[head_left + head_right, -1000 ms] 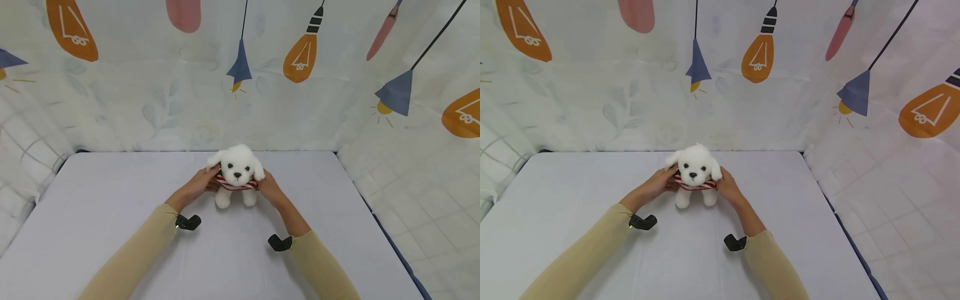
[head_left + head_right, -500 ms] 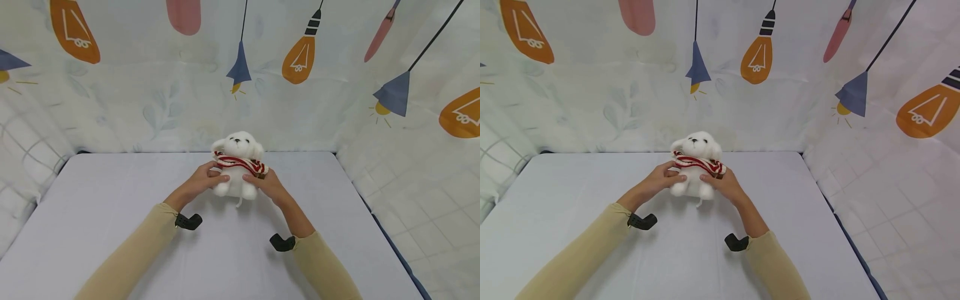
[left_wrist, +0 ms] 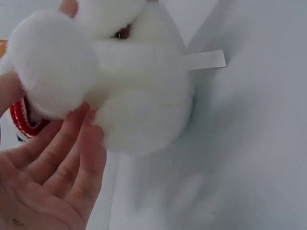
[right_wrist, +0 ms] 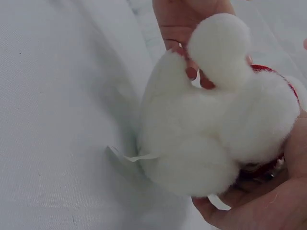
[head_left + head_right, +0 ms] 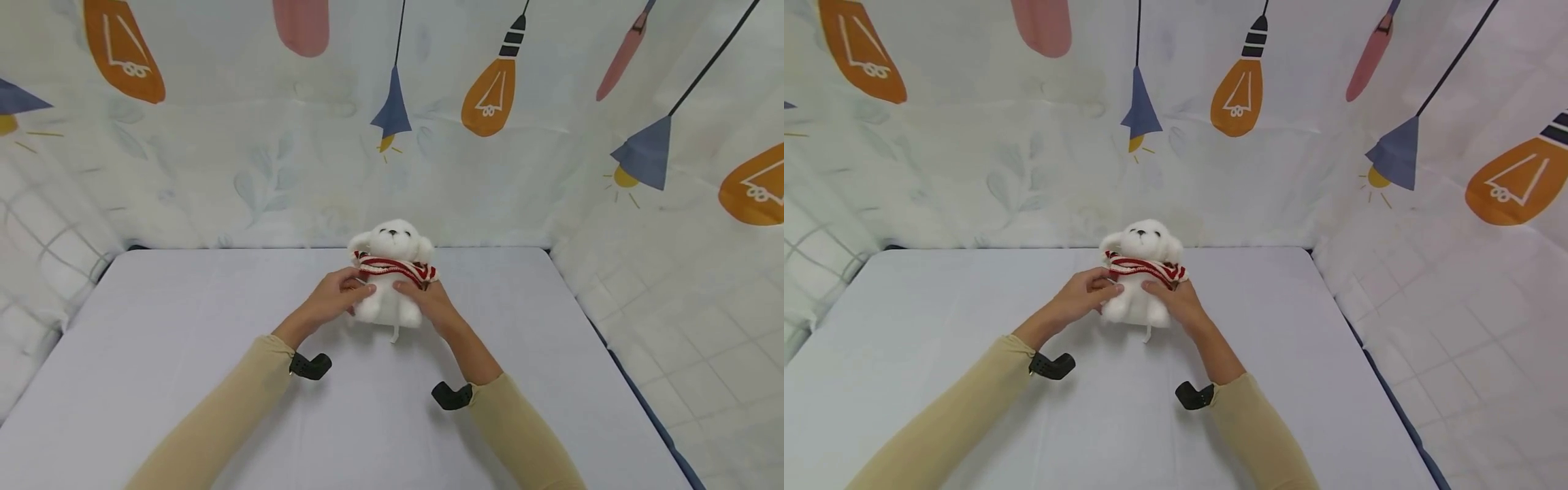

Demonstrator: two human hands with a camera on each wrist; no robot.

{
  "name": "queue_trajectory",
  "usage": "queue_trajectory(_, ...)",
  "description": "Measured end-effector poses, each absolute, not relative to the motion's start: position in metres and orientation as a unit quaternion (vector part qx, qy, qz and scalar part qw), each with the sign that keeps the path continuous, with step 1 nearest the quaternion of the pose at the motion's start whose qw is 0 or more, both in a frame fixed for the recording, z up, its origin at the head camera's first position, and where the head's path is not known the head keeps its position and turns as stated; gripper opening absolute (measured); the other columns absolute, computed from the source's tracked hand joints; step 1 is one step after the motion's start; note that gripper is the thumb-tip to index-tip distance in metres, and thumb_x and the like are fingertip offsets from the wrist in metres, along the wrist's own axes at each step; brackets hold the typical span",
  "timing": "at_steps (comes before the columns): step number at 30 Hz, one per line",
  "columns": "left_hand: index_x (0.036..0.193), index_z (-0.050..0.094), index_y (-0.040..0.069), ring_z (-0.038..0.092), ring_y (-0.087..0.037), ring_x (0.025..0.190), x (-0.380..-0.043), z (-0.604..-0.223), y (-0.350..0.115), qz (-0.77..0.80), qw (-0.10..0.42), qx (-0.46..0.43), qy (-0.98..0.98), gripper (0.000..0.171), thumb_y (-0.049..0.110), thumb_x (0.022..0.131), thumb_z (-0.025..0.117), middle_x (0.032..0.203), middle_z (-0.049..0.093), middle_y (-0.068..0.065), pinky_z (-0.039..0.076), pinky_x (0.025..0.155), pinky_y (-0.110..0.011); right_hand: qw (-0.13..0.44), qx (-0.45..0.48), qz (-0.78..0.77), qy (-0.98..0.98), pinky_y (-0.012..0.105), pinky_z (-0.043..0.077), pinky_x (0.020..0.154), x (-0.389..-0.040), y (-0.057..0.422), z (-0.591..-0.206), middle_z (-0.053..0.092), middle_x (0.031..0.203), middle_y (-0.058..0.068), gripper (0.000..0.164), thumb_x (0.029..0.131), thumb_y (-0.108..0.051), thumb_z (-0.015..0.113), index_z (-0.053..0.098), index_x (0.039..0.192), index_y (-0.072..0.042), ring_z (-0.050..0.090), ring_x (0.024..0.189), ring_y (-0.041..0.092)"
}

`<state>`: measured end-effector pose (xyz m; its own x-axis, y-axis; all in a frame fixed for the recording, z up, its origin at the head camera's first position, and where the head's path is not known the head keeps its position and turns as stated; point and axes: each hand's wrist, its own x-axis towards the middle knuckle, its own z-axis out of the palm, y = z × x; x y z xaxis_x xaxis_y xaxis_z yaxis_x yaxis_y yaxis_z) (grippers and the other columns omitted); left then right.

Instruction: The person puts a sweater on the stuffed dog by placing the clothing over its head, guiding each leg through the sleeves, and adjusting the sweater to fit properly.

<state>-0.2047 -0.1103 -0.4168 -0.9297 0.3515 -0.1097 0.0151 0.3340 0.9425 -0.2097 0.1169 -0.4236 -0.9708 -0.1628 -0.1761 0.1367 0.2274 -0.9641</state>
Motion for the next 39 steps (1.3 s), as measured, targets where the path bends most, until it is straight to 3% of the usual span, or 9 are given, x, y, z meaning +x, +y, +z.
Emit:
queue_trajectory(5, 0.117, 0.061, 0.011, 0.067, -0.021, 0.087, -0.208, -0.416, -0.115, 0.556, 0.034, 0.069, 0.828, 0.036, 0.035, 0.091, 0.065, 0.109, 0.066, -0.01, 0.058, 0.069, -0.036, 0.121, 0.028, -0.619, 0.775, 0.04, 0.042, 0.105, -0.211, 0.116, -0.424, 0.055, 0.134, 0.001, 0.067, 0.081, -0.041, 0.073, 0.043, 0.137, -0.02, 0.053, 0.122, 0.018)
queue_trajectory(9, 0.121, 0.061, 0.012, 0.066, -0.025, 0.095, -0.212, -0.415, -0.118, 0.57, -0.003, 0.044, 0.82, 0.035, 0.03, 0.092, 0.065, 0.116, 0.064, -0.009, 0.058, 0.074, -0.041, 0.125, 0.034, -0.618, 0.776, 0.04, 0.042, 0.105, -0.212, 0.116, -0.425, 0.056, 0.132, 0.002, 0.065, 0.081, -0.042, 0.074, 0.045, 0.135, -0.02, 0.054, 0.121, 0.019)
queue_trajectory(16, 0.126, 0.06, 0.012, 0.065, -0.019, 0.095, -0.22, -0.418, -0.119, 0.594, 0.013, 0.029, 0.804, 0.035, 0.027, 0.094, 0.063, 0.122, 0.062, -0.009, 0.057, 0.072, -0.031, 0.135, -0.006, -0.627, 0.767, 0.04, 0.041, 0.106, -0.21, 0.116, -0.428, 0.054, 0.136, -0.003, 0.064, 0.081, -0.039, 0.075, 0.046, 0.136, -0.025, 0.052, 0.124, 0.018)
queue_trajectory(23, 0.112, 0.064, 0.007, 0.059, -0.007, 0.083, -0.221, -0.418, -0.118, 0.613, -0.008, 0.046, 0.789, 0.024, 0.021, 0.093, 0.064, 0.112, 0.062, -0.01, 0.053, 0.067, -0.029, 0.121, -0.032, -0.629, 0.768, 0.04, 0.043, 0.104, -0.21, 0.112, -0.431, 0.056, 0.132, -0.004, 0.06, 0.082, -0.036, 0.075, 0.048, 0.133, -0.026, 0.053, 0.121, 0.017)
queue_trajectory(31, 0.112, 0.051, 0.002, 0.059, -0.012, 0.071, -0.222, -0.417, -0.118, 0.667, 0.055, 0.092, 0.738, 0.019, 0.016, 0.1, 0.051, 0.098, 0.057, -0.006, 0.05, 0.059, -0.027, 0.124, -0.032, -0.625, 0.77, 0.043, 0.036, 0.111, -0.211, 0.102, -0.435, 0.05, 0.141, -0.001, 0.067, 0.082, -0.031, 0.074, 0.042, 0.141, -0.023, 0.046, 0.131, 0.019)
queue_trajectory(34, 0.116, 0.05, 0.0, 0.059, -0.013, 0.074, -0.221, -0.419, -0.121, 0.673, 0.074, 0.117, 0.727, 0.023, 0.012, 0.097, 0.054, 0.097, 0.056, -0.006, 0.051, 0.064, -0.03, 0.134, -0.027, -0.624, 0.77, 0.044, 0.034, 0.112, -0.212, 0.1, -0.437, 0.049, 0.143, -0.001, 0.067, 0.083, -0.033, 0.072, 0.041, 0.142, -0.024, 0.043, 0.134, 0.019)
queue_trajectory(39, 0.123, 0.052, 0.006, 0.06, -0.011, 0.09, -0.219, -0.423, -0.123, 0.643, 0.112, 0.156, 0.742, 0.041, 0.019, 0.088, 0.07, 0.105, 0.058, -0.004, 0.053, 0.079, -0.034, 0.129, 0.0, -0.625, 0.77, 0.044, 0.034, 0.111, -0.213, 0.098, -0.439, 0.046, 0.144, 0.0, 0.068, 0.086, -0.036, 0.067, 0.036, 0.145, -0.023, 0.044, 0.131, 0.021)
